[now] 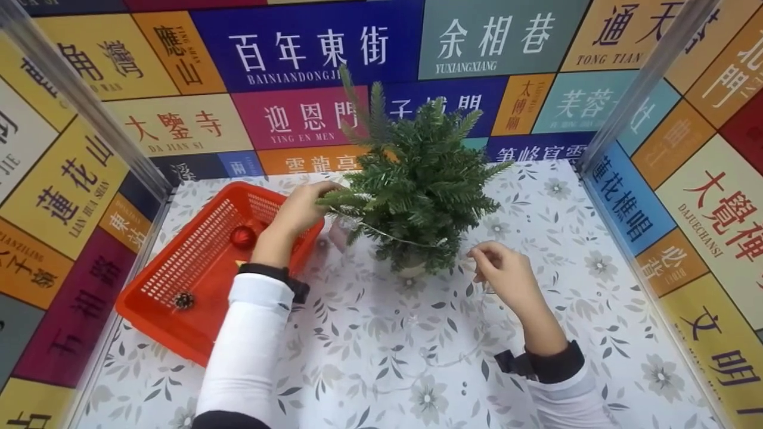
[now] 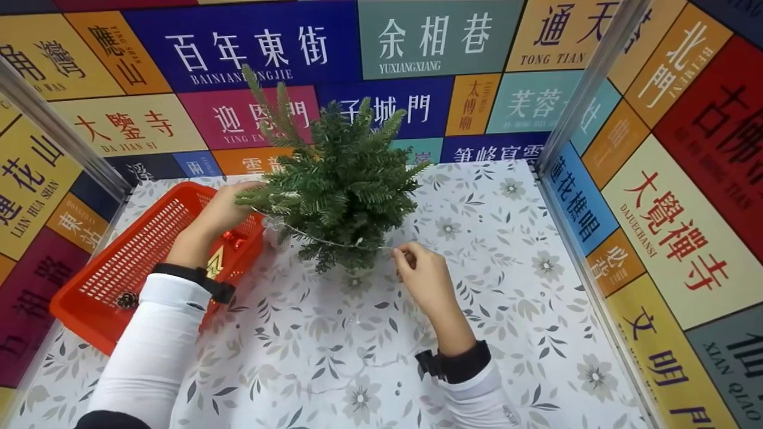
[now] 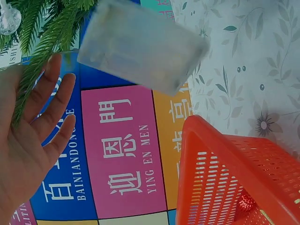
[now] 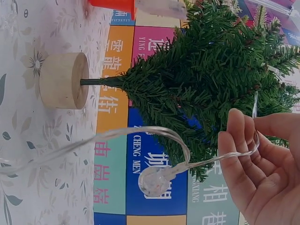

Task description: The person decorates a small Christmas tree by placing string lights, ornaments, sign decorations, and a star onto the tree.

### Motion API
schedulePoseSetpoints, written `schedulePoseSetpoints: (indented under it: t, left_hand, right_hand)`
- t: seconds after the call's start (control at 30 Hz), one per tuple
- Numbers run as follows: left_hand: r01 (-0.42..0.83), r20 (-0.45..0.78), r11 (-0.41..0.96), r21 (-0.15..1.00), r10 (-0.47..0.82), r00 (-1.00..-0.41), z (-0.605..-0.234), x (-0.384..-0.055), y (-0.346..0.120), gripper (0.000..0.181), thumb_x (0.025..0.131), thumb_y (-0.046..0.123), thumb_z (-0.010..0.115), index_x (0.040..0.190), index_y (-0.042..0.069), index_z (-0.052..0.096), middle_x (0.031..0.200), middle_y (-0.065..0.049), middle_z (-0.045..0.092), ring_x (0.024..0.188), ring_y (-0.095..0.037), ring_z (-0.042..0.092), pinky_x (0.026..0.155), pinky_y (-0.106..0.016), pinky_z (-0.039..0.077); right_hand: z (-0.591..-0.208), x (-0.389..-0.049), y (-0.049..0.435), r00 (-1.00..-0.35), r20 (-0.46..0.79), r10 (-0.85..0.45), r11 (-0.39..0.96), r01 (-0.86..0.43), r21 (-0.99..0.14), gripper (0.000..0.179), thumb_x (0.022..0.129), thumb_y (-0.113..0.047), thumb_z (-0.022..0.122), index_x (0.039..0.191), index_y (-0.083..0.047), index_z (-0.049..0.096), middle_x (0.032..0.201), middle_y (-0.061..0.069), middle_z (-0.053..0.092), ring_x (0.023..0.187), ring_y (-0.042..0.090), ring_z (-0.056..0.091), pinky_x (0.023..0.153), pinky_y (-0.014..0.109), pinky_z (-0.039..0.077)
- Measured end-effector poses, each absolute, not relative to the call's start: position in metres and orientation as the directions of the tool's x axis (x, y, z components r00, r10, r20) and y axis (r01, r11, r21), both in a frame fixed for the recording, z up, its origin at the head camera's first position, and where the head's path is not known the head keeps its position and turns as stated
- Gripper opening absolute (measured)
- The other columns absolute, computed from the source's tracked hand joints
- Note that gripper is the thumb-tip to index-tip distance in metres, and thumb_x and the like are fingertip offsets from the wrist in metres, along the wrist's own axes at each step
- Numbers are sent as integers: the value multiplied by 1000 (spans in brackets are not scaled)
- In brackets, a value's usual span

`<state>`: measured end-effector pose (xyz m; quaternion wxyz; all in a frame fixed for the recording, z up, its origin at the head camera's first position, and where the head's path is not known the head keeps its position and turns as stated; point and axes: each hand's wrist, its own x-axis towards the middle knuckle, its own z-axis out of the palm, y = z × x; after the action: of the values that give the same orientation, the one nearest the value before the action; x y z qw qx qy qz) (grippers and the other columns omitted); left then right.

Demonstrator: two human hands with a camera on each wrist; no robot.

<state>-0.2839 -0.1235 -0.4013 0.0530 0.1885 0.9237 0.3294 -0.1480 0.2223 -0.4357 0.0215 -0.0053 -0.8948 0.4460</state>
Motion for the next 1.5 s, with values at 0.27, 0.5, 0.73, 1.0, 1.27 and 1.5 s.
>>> schedulePoseSetpoints:
  t: [0.27, 0.5, 0.73, 1.0, 1.27, 1.5]
  left_hand:
    - [319, 133, 654, 686, 318, -939, -404, -272, -127, 26, 97, 14, 55, 121, 9, 66, 124, -12, 65, 119, -29, 58, 105, -44, 44]
    - [399, 313, 540, 741, 249, -917, -411, -254, -135, 23, 92, 5, 59, 112, 2, 69, 116, -17, 68, 120, -32, 56, 109, -43, 39]
    - [422, 359, 529, 736, 224, -906, -418, -247, -137, 21, 88, 9, 67, 107, -1, 70, 113, -18, 69, 114, -33, 59, 105, -44, 43]
    - [501, 538, 506, 702, 84, -839, -433, -247, -138, 12, 83, 9, 74, 94, 4, 76, 93, -11, 75, 86, -23, 70, 86, -29, 54]
    - [633, 703, 603, 485, 162, -692, -442, -249, -134, 10, 78, 12, 79, 86, 8, 76, 91, -8, 75, 94, -26, 64, 100, -43, 40]
    - [503, 694, 809, 303, 174, -699, -438, -251, -107, 19, 77, 20, 80, 87, 5, 74, 94, -8, 73, 100, -29, 59, 99, -53, 37]
  right_hand:
    - [-438, -146, 224, -1000, 11, 17, 602, 1, -799, 23, 99, -22, 54, 103, -4, 68, 74, 10, 66, 58, 7, 62, 54, 21, 48]
    - [-437, -145, 223, -1000, 24, 14, 597, -11, -802, 22, 99, -21, 55, 102, -4, 69, 71, 8, 66, 58, 7, 61, 55, 21, 49]
    - [-439, -146, 223, -999, 34, 6, 600, -24, -799, 21, 98, -21, 56, 100, -4, 69, 71, 11, 66, 57, 8, 60, 54, 21, 48]
    - [-439, -146, 222, -999, 41, -5, 599, -36, -800, 20, 97, -19, 57, 99, -4, 70, 67, 4, 64, 60, 17, 63, 55, 21, 48]
    - [-442, -145, 223, -1000, 8, -12, 618, -14, -786, 22, 100, -21, 54, 102, -5, 68, 67, 2, 64, 60, 12, 62, 56, 22, 49]
    - [-453, -147, 220, -993, -64, -96, 584, -4, -812, 26, 101, -20, 51, 108, 1, 65, 71, 4, 68, 65, 20, 69, 65, 26, 58]
